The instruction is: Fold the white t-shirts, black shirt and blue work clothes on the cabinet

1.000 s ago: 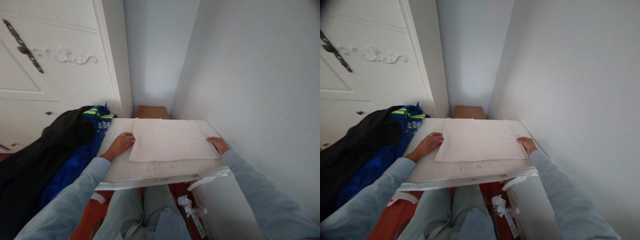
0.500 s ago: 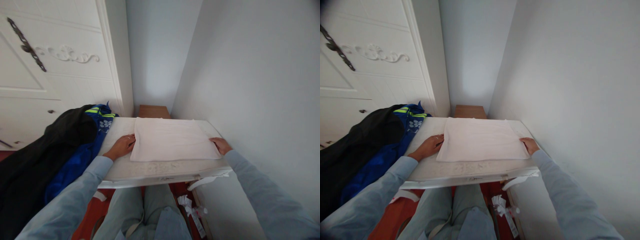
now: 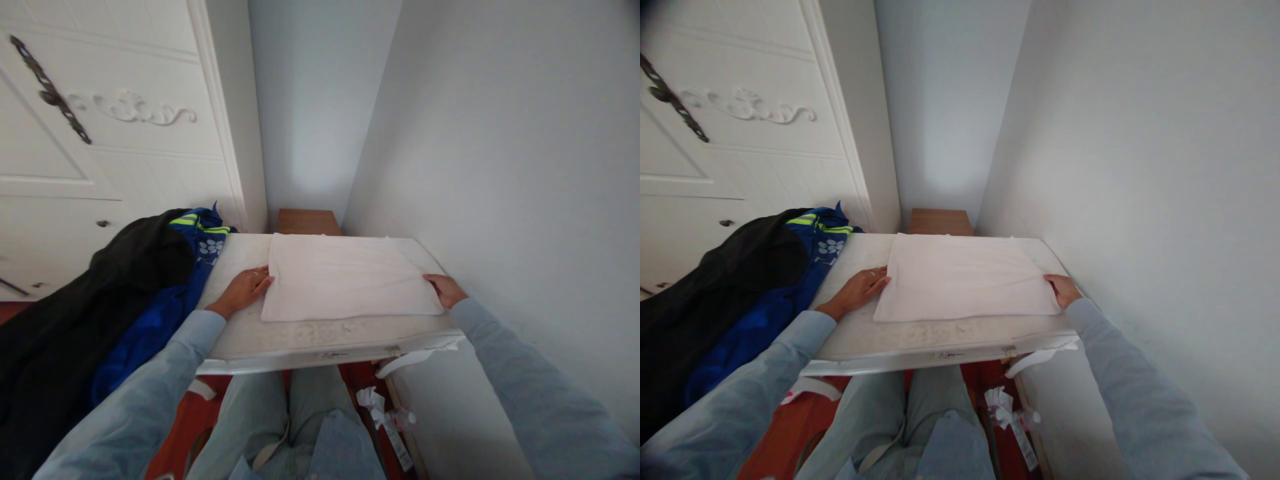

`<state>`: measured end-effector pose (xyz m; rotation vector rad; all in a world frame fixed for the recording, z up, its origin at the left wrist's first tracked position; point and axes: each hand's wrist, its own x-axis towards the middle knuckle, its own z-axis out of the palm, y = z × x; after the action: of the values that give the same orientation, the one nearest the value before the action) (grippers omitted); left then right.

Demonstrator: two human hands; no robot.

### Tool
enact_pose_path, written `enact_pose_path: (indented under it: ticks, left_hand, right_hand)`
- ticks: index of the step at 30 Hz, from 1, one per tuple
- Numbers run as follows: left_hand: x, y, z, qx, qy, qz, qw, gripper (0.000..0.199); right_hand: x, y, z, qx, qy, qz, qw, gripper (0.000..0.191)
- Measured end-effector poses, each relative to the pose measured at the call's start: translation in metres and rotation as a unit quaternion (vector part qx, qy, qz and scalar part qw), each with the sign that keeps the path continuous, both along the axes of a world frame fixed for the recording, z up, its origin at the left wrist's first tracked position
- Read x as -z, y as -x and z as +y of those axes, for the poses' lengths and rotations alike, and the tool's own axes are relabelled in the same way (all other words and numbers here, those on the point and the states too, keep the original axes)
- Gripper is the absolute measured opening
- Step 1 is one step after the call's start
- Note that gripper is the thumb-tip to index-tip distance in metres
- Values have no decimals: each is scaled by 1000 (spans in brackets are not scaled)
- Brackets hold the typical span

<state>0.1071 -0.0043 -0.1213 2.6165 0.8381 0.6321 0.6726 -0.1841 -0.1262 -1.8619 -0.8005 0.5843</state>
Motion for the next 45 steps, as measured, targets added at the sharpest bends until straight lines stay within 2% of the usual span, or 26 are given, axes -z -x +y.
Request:
enact_pose_path:
  ticks: [6,10,12,14,16,18,20,22,24,27,33,38,41,43,45]
  left_hand:
    - [6,1,2,-3,-5,3,1000,47]
    - [7,7,3,-42,-12,-29,999,59]
    - [5,6,3,-60,-27,-48,997,61]
    - [1,-3,2,-64,-39,-45,996,58]
    - [-2,-18,-1,-48,-55,-21,997,57]
    - [-2,-36,-7,-24,-72,17,997,60]
    - [0,-49,-12,-9,-77,68,995,63]
    - [4,-55,-14,-11,-73,114,991,64]
    - [8,-53,-15,-22,-69,136,988,64]
    - [11,-46,-13,-28,-68,135,988,63]
    - [15,-46,-11,-28,-64,110,991,63]
    - [13,-44,-5,-18,-54,120,991,62]
    - [2,-53,-7,-21,-50,129,990,58]
    - [-5,-70,-14,-19,-66,124,990,56]
    - [-9,-93,-27,2,-90,110,990,60]
  right_hand:
    - [-5,6,-1,25,51,27,998,10]
    - [-18,3,3,56,58,-51,995,10]
    - [-25,5,9,64,44,-122,989,12]
    - [-29,19,20,16,20,-226,974,17]
    - [-26,43,34,-82,-2,-340,937,28]
    - [-15,72,50,-184,-8,-402,897,42]
    - [-1,97,63,-256,9,-428,866,52]
    - [14,110,68,-292,38,-446,845,58]
    - [25,107,65,-295,59,-463,834,61]
    - [31,84,48,-270,72,-478,833,61]
    - [28,29,5,-215,113,-456,856,56]
    - [25,0,-7,-163,143,-415,883,57]
    - [16,5,5,-169,121,-416,885,64]
    - [7,24,21,-192,98,-432,876,71]
    - [-1,53,43,-234,79,-457,855,74]
